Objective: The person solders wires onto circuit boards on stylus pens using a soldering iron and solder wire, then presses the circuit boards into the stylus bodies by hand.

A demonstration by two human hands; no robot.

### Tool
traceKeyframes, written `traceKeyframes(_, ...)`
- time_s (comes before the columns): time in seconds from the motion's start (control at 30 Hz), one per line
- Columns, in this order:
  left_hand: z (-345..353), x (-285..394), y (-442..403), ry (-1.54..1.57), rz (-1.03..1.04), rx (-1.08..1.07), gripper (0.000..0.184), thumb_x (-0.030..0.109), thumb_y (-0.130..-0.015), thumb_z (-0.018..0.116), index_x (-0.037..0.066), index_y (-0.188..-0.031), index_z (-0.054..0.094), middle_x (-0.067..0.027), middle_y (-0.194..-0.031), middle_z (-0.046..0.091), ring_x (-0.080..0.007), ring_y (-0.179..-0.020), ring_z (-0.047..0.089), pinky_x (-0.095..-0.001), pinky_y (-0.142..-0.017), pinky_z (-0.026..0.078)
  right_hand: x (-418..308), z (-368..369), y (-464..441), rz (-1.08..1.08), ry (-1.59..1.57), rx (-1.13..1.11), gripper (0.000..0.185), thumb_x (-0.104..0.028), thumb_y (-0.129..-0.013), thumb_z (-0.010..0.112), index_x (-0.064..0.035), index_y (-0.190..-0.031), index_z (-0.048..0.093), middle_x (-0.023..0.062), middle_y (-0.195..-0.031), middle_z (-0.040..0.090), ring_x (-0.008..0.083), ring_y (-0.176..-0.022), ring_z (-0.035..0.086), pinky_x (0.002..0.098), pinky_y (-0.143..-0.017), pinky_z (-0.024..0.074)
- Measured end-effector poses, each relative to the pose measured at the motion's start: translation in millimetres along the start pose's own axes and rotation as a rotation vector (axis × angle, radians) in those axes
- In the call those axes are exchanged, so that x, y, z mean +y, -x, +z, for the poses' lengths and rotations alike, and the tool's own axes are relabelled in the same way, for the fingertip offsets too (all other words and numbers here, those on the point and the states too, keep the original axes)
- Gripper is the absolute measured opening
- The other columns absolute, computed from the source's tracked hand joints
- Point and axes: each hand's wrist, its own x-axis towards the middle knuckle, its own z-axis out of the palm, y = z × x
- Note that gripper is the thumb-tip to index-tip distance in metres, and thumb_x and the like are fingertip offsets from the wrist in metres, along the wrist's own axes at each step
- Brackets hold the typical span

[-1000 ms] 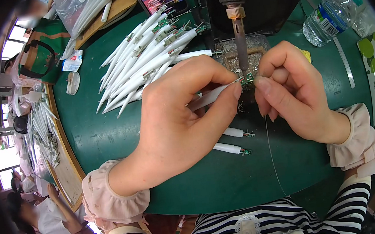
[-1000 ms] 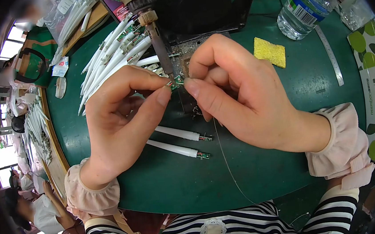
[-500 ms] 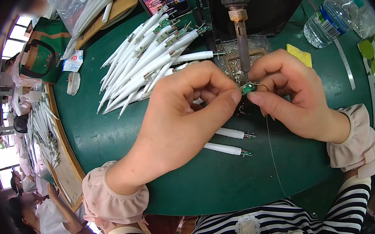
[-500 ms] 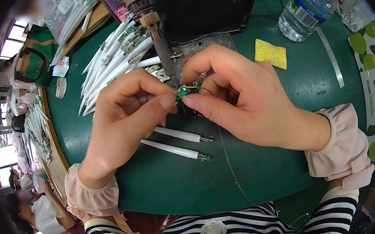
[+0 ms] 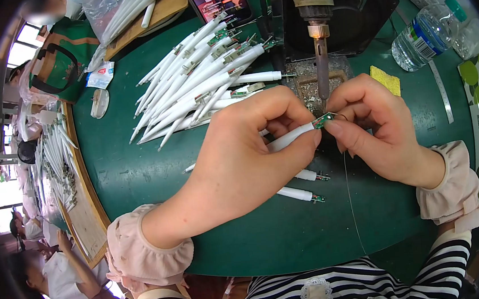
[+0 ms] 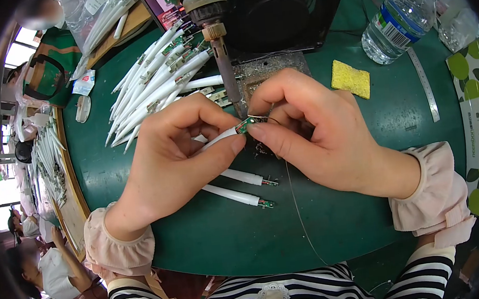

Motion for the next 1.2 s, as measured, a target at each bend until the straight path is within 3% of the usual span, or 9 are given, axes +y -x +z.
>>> traceKeyframes(0.07, -1, 5, 0, 0.019, -0.040, 0.012, 0.011, -0.004, -0.081, 0.064, -0.001, -0.091, 0.059, -0.0006, -0.085, 0.058, -0.0038, -0.077, 0.053, -0.0172, -0.062, 0.043, -6, 1, 0, 0.039, -0.056, 0.018, 0.014, -0.006, -0.088, 0.059, -0.0009, -0.096, 0.050, 0.0011, -0.059, 0.054, 0.0034, -0.052, 0.049, 0.0186, -0.046, 0.0337)
traceKeyframes(0.17, 0, 3, 0, 0.017, -0.003, 0.042, 0.011, -0.003, -0.082, 0.065, -0.002, -0.091, 0.060, -0.0010, -0.086, 0.058, -0.0041, -0.078, 0.053, -0.0170, -0.061, 0.043, -12, -10, 0, 0.126, -0.052, -0.088, 0.014, -0.009, -0.092, 0.049, -0.0010, -0.099, 0.040, 0.0040, -0.070, 0.054, 0.0049, -0.056, 0.050, 0.0168, -0.049, 0.0381)
traceKeyframes(0.3, 0, -5, -2, 0.009, 0.166, 0.056, 0.011, -0.002, -0.082, 0.065, -0.003, -0.093, 0.060, -0.0020, -0.087, 0.058, -0.0045, -0.079, 0.053, -0.0166, -0.060, 0.042, -11, -7, 0, 0.094, -0.027, -0.061, 0.011, -0.008, -0.091, 0.051, -0.0021, -0.093, 0.042, 0.0031, -0.065, 0.054, 0.0044, -0.053, 0.049, 0.0175, -0.047, 0.0365)
traceKeyframes(0.37, 0, -2, -1, -0.016, 0.110, 0.061, 0.012, -0.002, -0.083, 0.064, -0.003, -0.094, 0.060, -0.0026, -0.088, 0.058, -0.0050, -0.080, 0.053, -0.0170, -0.062, 0.043, -6, -3, 0, 0.031, -0.058, 0.007, 0.010, -0.006, -0.089, 0.055, -0.0014, -0.091, 0.046, 0.0005, -0.057, 0.052, 0.0034, -0.049, 0.049, 0.0186, -0.045, 0.0334)
traceKeyframes(0.47, 1, 5, 1, -0.034, 0.052, 0.083, 0.013, -0.002, -0.083, 0.063, -0.005, -0.096, 0.060, -0.0033, -0.089, 0.058, -0.0059, -0.080, 0.053, -0.0180, -0.064, 0.045, -7, -2, 0, 0.053, -0.070, 0.020, 0.010, -0.006, -0.089, 0.055, -0.0012, -0.091, 0.047, 0.0001, -0.057, 0.052, 0.0032, -0.050, 0.049, 0.0184, -0.046, 0.0339)
traceKeyframes(0.57, 1, 4, 1, -0.040, 0.066, 0.094, 0.014, -0.002, -0.084, 0.063, -0.005, -0.097, 0.059, -0.0038, -0.090, 0.058, -0.0064, -0.080, 0.053, -0.0186, -0.066, 0.046, -11, -6, -1, 0.078, -0.009, -0.081, 0.012, -0.009, -0.093, 0.050, -0.0018, -0.095, 0.040, 0.0042, -0.069, 0.054, 0.0046, -0.054, 0.049, 0.0167, -0.047, 0.0377)
traceKeyframes(1.2, 1, 4, 3, -0.216, 0.232, 0.157, 0.012, -0.003, -0.082, 0.063, -0.004, -0.095, 0.061, -0.0029, -0.087, 0.059, -0.0042, -0.077, 0.053, -0.0162, -0.060, 0.042, -9, -2, -2, 0.001, -0.008, -0.066, 0.011, -0.007, -0.093, 0.049, -0.0013, -0.096, 0.040, 0.0044, -0.069, 0.055, 0.0044, -0.054, 0.050, 0.0159, -0.046, 0.0385)
